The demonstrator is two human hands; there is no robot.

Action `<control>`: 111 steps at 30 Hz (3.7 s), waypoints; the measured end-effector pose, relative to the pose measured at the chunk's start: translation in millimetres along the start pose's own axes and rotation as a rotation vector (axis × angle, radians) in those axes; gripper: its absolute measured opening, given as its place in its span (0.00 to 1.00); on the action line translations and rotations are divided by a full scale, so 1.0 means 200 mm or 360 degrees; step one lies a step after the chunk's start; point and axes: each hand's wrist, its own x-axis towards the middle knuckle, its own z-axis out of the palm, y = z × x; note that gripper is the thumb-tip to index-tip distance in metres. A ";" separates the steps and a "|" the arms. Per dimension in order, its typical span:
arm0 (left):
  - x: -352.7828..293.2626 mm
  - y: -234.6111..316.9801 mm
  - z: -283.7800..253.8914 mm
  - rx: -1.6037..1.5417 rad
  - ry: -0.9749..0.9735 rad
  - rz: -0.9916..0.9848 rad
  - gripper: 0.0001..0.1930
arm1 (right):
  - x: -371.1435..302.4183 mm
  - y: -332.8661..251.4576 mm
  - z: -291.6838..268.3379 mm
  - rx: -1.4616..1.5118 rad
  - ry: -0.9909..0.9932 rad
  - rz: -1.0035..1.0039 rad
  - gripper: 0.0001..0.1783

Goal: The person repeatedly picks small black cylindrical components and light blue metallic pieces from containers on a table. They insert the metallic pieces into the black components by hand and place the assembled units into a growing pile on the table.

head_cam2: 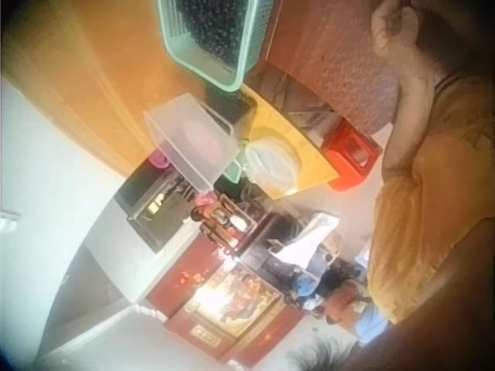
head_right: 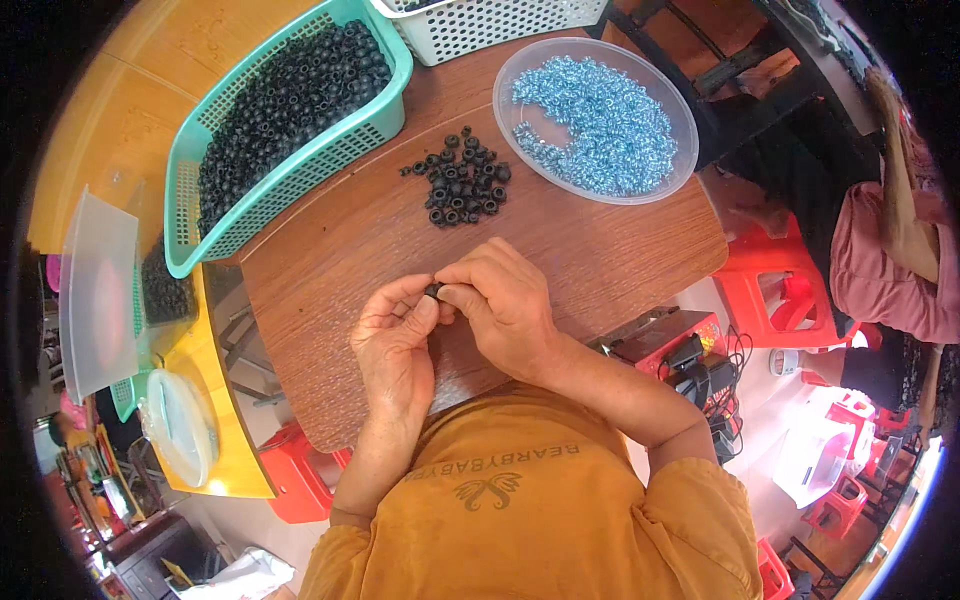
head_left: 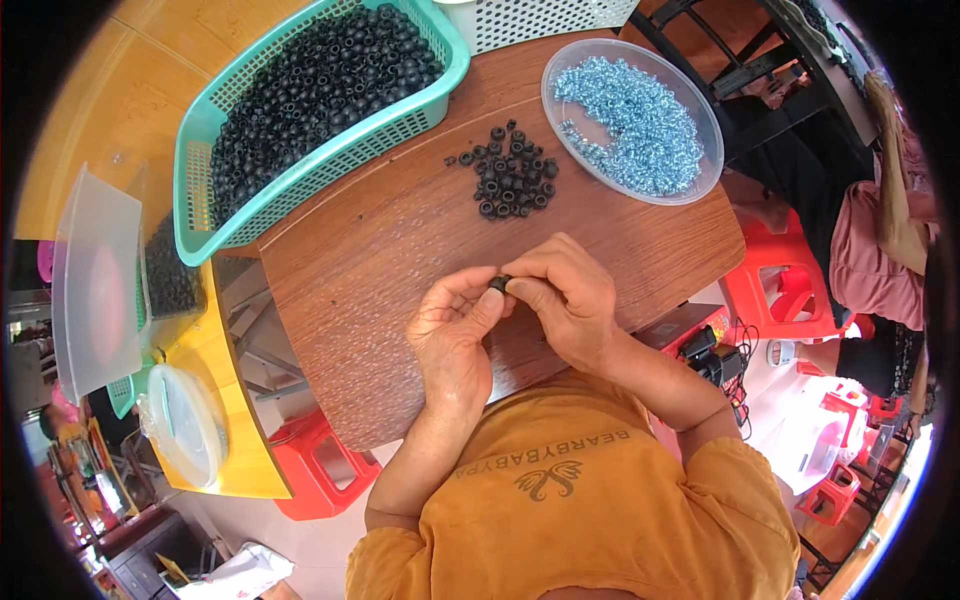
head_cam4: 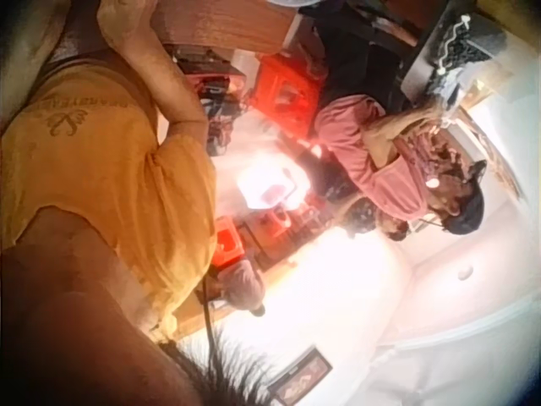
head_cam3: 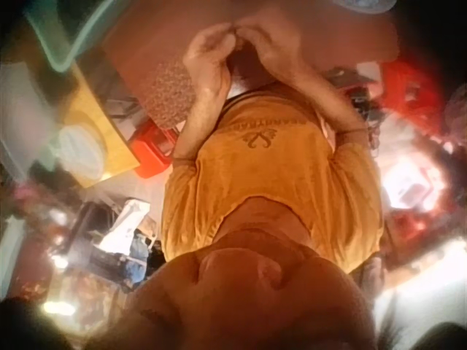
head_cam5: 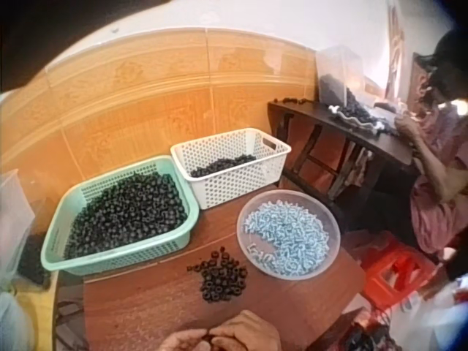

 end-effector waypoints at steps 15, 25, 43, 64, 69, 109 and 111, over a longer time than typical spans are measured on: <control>-0.02 -0.01 0.03 -0.0046 0.0056 0.0036 0.09 | 0.00 0.00 -0.01 -0.0049 0.0044 -0.0120 0.09; 0.01 0.00 0.01 -0.0118 0.0168 -0.0146 0.09 | -0.04 0.00 0.03 -0.0370 0.0088 -0.0317 0.17; 0.02 0.07 0.09 -0.0080 0.0066 -0.0159 0.09 | 0.00 0.03 0.01 -0.0440 0.0244 -0.0483 0.21; 0.05 0.05 0.01 0.0127 -0.0085 -0.0228 0.06 | 0.05 0.08 -0.01 -0.0238 -0.0006 -0.0742 0.17; 0.04 0.06 0.02 0.0173 -0.0052 -0.0175 0.06 | 0.05 0.09 0.00 -0.0203 0.0019 -0.0715 0.17; 0.07 0.05 0.06 0.0412 0.0097 0.0176 0.08 | 0.04 0.00 0.02 -0.0209 0.0095 -0.0113 0.10; 0.08 0.08 0.06 0.0308 0.0073 0.0101 0.08 | 0.03 0.00 0.03 -0.0326 0.0133 -0.0223 0.12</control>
